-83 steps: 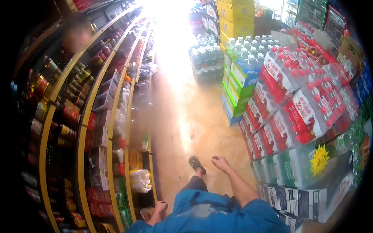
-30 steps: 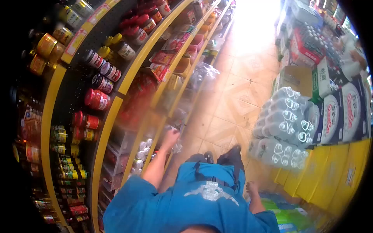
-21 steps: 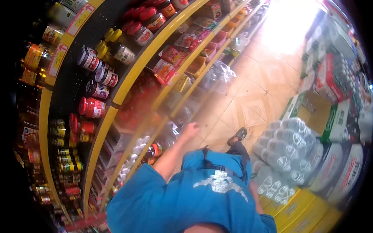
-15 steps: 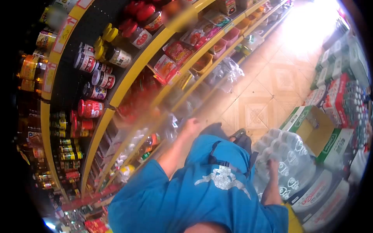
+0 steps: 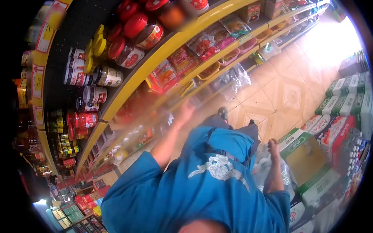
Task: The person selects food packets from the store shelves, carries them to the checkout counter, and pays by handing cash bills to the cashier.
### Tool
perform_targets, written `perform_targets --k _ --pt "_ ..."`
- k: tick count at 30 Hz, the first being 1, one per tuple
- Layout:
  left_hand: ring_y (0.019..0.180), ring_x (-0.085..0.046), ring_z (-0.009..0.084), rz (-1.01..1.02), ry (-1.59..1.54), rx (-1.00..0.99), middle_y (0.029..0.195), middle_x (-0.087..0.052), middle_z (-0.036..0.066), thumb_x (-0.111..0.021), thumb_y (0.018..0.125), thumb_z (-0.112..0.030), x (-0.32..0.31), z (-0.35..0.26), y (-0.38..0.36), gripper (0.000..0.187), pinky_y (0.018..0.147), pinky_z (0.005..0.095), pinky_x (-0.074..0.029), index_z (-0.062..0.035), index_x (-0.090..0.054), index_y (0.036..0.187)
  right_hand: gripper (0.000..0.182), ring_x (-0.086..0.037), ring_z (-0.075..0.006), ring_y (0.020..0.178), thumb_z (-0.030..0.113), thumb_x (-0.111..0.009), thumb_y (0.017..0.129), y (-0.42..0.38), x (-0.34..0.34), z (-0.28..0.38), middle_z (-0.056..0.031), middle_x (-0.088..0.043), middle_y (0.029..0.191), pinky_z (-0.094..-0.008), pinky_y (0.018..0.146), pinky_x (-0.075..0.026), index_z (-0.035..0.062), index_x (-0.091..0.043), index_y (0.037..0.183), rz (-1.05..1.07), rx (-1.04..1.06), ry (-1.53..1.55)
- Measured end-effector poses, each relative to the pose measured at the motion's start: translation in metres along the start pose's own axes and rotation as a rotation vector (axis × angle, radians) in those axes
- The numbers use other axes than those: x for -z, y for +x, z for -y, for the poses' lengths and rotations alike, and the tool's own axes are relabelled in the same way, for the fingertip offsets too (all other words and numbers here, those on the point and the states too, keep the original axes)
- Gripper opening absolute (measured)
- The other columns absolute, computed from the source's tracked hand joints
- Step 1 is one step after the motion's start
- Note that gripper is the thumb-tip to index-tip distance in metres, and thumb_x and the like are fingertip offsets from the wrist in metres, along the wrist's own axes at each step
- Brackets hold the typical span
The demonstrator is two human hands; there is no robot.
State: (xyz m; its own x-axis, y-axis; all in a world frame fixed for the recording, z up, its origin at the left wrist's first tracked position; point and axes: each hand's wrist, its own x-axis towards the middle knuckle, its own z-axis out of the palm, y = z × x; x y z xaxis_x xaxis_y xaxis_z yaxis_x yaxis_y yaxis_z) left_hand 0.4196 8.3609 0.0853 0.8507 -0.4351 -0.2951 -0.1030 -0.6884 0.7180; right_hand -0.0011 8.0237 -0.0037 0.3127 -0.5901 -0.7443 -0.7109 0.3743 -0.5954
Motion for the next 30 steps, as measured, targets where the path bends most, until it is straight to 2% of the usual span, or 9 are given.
perform_targets --k 5,10,15,17,19,22,25,26,30 --pt "0.077 -0.061 0.0334 -0.164 0.16 0.093 0.082 -0.063 0.014 -0.061 0.079 -0.022 0.037 -0.046 0.016 0.072 0.07 0.0434 -0.049 -0.0123 -0.027 0.141 0.034 -0.056 -0.0138 0.064 0.03 -0.06 0.083 0.018 -0.002 0.001 -0.003 -0.059 0.078 -0.0271 0.049 -0.044 0.0066 -0.057 0.108 0.135 -0.244 -0.057" --pt "0.091 -0.061 0.0368 -0.308 0.245 0.304 0.101 -0.063 0.019 -0.06 0.08 -0.022 0.051 -0.025 0.03 0.081 0.079 0.0448 -0.049 -0.0143 -0.013 0.145 0.037 -0.055 -0.0104 0.065 0.03 -0.06 0.083 0.05 0.046 0.05 -0.0025 -0.059 0.081 -0.0239 0.048 -0.042 0.007 -0.055 0.112 0.253 -0.149 -0.068" --pt "0.103 -0.058 0.0379 -0.445 0.193 0.311 0.113 -0.059 0.023 -0.06 0.078 -0.024 0.019 -0.012 0.016 0.07 0.086 0.0443 -0.047 -0.0108 -0.029 0.139 0.036 -0.057 -0.0118 0.067 0.036 -0.058 0.085 0.101 0.074 0.108 -0.0011 -0.061 0.083 -0.0273 0.054 -0.044 0.0113 -0.056 0.112 0.202 0.01 -0.208" --pt "0.106 -0.056 0.0374 -0.273 0.046 0.461 0.114 -0.058 0.024 -0.058 0.08 -0.027 -0.001 -0.038 -0.012 0.055 0.087 0.0445 -0.046 -0.0063 -0.043 0.128 0.035 -0.056 -0.0099 0.065 0.034 -0.058 0.086 0.104 0.077 0.139 -0.0003 -0.06 0.081 -0.0243 0.052 -0.042 0.0105 -0.056 0.112 0.226 0.077 -0.217" --pt "0.103 -0.057 0.0381 -0.274 0.005 0.501 0.109 -0.06 0.024 -0.057 0.08 -0.029 -0.072 0.019 -0.039 0.049 0.085 0.0451 -0.047 -0.0045 -0.049 0.121 0.034 -0.055 -0.0087 0.064 0.033 -0.058 0.086 0.108 0.081 0.154 0.0001 -0.059 0.08 -0.023 0.051 -0.041 0.01 -0.056 0.111 0.257 0.085 -0.219" --pt "0.099 -0.057 0.0396 -0.551 0.189 0.254 0.103 -0.061 0.024 -0.057 0.079 -0.028 -0.209 0.123 -0.109 0.038 0.083 0.0461 -0.046 -0.0023 -0.058 0.106 0.032 -0.053 -0.0072 0.062 0.029 -0.059 0.085 0.116 0.081 0.166 0.0013 -0.058 0.077 -0.0207 0.049 -0.04 0.0071 -0.057 0.109 0.317 0.087 -0.252" --pt "0.101 -0.056 0.0386 -0.094 0.201 0.407 0.102 -0.06 0.025 -0.057 0.075 -0.025 -0.246 0.101 -0.208 0.032 0.085 0.0443 -0.045 0.0005 -0.063 0.093 0.029 -0.052 -0.0078 0.06 0.027 -0.058 0.086 0.12 0.093 0.162 0.0006 -0.057 0.075 -0.0206 0.047 -0.04 0.0069 -0.058 0.106 0.33 0.038 -0.334" --pt "0.101 -0.056 0.0382 -0.078 0.247 0.405 0.101 -0.061 0.025 -0.057 0.073 -0.025 -0.251 0.079 -0.233 0.032 0.086 0.0435 -0.045 0.001 -0.063 0.091 0.028 -0.052 -0.0081 0.06 0.027 -0.058 0.086 0.12 0.095 0.16 0.0003 -0.057 0.074 -0.0208 0.047 -0.04 0.0072 -0.058 0.105 0.316 0.021 -0.387" --pt "0.1 -0.056 0.0385 -0.194 -0.168 0.925 0.102 -0.061 0.025 -0.058 0.072 -0.024 -0.255 0.02 -0.296 0.031 0.086 0.0422 -0.045 0.0019 -0.064 0.088 0.023 -0.052 -0.0094 0.058 0.023 -0.055 0.084 0.126 0.103 0.15 -0.0007 -0.056 0.072 -0.0229 0.045 -0.04 0.0078 -0.059 0.101 0.339 -0.069 -0.547"
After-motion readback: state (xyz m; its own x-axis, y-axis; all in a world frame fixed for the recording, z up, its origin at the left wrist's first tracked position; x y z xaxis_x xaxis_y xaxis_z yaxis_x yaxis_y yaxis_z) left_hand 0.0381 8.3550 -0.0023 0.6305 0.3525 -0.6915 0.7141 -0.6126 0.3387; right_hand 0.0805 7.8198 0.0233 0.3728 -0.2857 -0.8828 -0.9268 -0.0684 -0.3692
